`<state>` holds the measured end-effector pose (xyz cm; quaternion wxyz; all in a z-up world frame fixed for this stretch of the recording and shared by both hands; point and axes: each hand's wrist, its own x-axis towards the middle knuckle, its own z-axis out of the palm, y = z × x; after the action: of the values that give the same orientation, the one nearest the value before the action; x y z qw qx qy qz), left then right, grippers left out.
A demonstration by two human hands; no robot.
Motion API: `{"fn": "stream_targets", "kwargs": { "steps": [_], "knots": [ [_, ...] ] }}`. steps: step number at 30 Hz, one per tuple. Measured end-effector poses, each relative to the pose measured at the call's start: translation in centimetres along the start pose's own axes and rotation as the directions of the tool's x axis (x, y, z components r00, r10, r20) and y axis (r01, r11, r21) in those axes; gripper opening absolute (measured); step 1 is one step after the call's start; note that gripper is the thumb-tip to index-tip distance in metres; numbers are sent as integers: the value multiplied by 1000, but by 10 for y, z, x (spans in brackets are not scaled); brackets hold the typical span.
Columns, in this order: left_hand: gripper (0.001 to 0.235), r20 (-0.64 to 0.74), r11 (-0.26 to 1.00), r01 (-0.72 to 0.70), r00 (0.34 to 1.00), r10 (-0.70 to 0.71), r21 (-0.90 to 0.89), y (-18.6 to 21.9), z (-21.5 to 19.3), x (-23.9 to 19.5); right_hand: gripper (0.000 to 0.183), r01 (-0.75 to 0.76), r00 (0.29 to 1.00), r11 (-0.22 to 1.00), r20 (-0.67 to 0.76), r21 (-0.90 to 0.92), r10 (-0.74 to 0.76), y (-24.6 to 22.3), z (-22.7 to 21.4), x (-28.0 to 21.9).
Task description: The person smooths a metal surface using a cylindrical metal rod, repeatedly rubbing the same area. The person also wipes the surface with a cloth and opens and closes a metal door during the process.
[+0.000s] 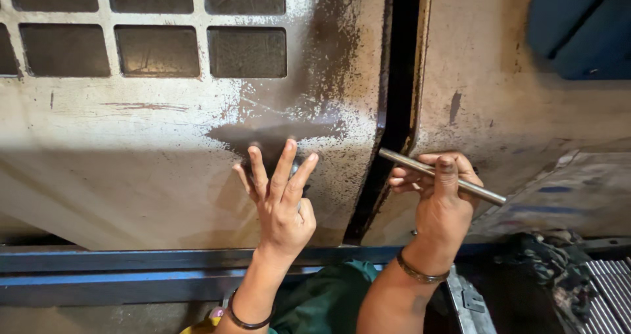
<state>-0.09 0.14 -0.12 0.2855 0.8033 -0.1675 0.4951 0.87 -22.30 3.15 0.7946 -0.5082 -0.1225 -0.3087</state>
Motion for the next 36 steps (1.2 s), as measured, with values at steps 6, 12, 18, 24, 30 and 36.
{"fn": "stream_targets", "kwargs": {
  "steps": [6,12,18,24,30,36],
  "knots": [
    [71,-16,1000,-7,1000,8,13,0,2,-1,44,69,997,994,40,89,-72,6,-4,5],
    [72,-5,1000,-11,1000,11,11,-3,3,-3,42,51,996,997,65,55,-54,3,-5,4],
    [73,-4,1000,-15,1000,15,3,-5,3,-3,40,46,996,999,76,17,-47,2,-4,3],
    [73,-5,999,-29,1000,29,34,-3,1,-2,39,48,996,999,78,5,-49,1,-3,3],
    [71,-23,1000,-6,1000,6,24,0,2,-4,36,62,997,995,61,-76,-57,3,-2,3],
    [70,-38,1000,22,999,-22,-2,2,4,-5,35,21,997,1000,70,-11,-21,3,-4,4]
  ]
}}
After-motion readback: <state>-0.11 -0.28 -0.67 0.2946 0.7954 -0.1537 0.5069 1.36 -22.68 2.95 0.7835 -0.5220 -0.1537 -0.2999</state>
